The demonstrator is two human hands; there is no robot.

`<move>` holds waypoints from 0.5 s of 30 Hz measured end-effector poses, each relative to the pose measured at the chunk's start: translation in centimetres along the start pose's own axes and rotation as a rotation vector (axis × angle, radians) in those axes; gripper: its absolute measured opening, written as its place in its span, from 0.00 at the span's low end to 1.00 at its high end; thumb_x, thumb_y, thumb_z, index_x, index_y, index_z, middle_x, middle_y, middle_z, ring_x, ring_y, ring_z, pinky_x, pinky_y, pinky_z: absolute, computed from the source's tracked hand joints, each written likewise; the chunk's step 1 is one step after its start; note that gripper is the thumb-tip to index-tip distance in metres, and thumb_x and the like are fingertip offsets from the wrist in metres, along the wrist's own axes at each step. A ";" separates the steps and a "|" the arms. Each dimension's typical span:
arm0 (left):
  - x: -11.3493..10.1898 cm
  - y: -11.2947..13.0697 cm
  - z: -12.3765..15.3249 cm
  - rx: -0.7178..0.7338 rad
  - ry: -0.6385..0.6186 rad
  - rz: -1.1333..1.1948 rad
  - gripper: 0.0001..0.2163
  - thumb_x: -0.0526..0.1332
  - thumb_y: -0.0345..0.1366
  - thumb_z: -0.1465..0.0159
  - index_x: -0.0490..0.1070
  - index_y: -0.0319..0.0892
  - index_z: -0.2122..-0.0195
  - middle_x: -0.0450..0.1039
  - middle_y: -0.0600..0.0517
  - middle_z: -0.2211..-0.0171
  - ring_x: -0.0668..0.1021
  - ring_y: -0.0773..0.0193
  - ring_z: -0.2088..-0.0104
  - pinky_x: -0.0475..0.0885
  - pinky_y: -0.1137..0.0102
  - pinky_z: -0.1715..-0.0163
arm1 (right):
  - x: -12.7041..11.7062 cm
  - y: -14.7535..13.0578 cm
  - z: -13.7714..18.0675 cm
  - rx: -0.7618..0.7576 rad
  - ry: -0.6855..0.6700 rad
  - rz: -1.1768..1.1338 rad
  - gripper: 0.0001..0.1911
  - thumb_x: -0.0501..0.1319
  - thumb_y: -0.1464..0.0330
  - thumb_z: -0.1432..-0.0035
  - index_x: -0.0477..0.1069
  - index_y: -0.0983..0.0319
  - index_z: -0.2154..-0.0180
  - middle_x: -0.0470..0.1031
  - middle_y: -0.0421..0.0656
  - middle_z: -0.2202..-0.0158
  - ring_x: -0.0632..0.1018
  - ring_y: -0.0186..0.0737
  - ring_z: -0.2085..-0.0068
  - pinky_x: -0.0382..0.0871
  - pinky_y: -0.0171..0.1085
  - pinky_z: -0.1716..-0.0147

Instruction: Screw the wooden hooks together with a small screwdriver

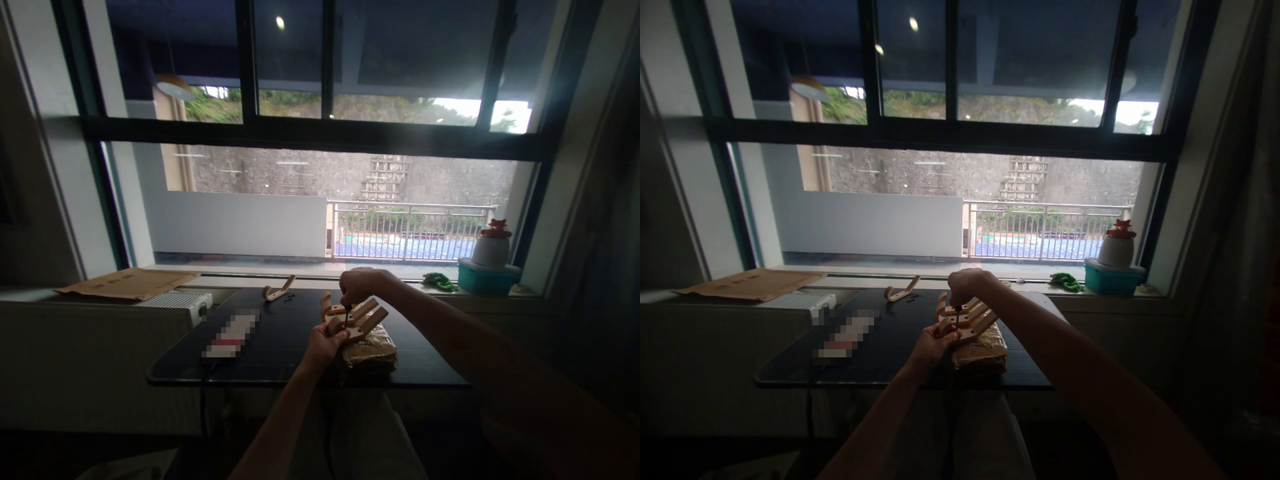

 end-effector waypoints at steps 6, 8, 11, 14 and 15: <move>0.1 0.0 -0.1 0.009 -0.004 -0.004 0.05 0.67 0.32 0.57 0.75 0.37 0.78 0.73 0.56 0.82 0.72 0.68 0.78 0.67 0.74 0.74 | 0.0 -0.9 -0.8 -0.053 -0.054 -0.021 0.11 0.62 0.65 0.44 0.72 0.67 0.63 0.74 0.42 0.65 0.74 0.35 0.68 0.69 0.36 0.69; 0.1 -0.1 -0.2 0.003 -0.005 -0.006 0.05 0.67 0.32 0.57 0.75 0.38 0.78 0.74 0.56 0.81 0.73 0.68 0.78 0.68 0.74 0.74 | 0.2 -1.4 -1.1 -0.081 -0.020 -0.046 0.11 0.64 0.67 0.49 0.73 0.68 0.64 0.75 0.43 0.68 0.74 0.35 0.69 0.66 0.34 0.71; 0.0 -0.4 -0.3 -0.004 0.002 -0.004 0.05 0.68 0.32 0.57 0.76 0.38 0.78 0.74 0.56 0.81 0.73 0.68 0.77 0.68 0.74 0.73 | 0.6 -1.2 -1.0 -0.119 0.053 -0.100 0.12 0.63 0.69 0.51 0.74 0.66 0.62 0.76 0.43 0.66 0.72 0.34 0.70 0.61 0.32 0.74; -0.1 -0.4 -0.2 -0.005 0.007 -0.005 0.05 0.68 0.32 0.57 0.75 0.38 0.79 0.73 0.57 0.82 0.73 0.68 0.78 0.68 0.74 0.73 | 0.4 0.3 -0.7 -0.114 0.106 -0.153 0.12 0.60 0.70 0.49 0.74 0.65 0.62 0.76 0.43 0.66 0.71 0.32 0.71 0.59 0.30 0.75; -0.1 -0.3 -0.1 -0.004 0.007 -0.004 0.05 0.68 0.32 0.57 0.75 0.38 0.79 0.73 0.57 0.82 0.73 0.68 0.78 0.68 0.75 0.73 | 0.1 0.9 -0.6 -0.110 0.128 -0.170 0.12 0.59 0.69 0.48 0.74 0.65 0.61 0.76 0.43 0.66 0.71 0.32 0.71 0.59 0.30 0.76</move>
Point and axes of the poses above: each hand's wrist, its own z-axis away from the middle knuckle, its own x-axis out of the palm, y = z × x, the point moved 10 cm from there along -z, towards the middle knuckle
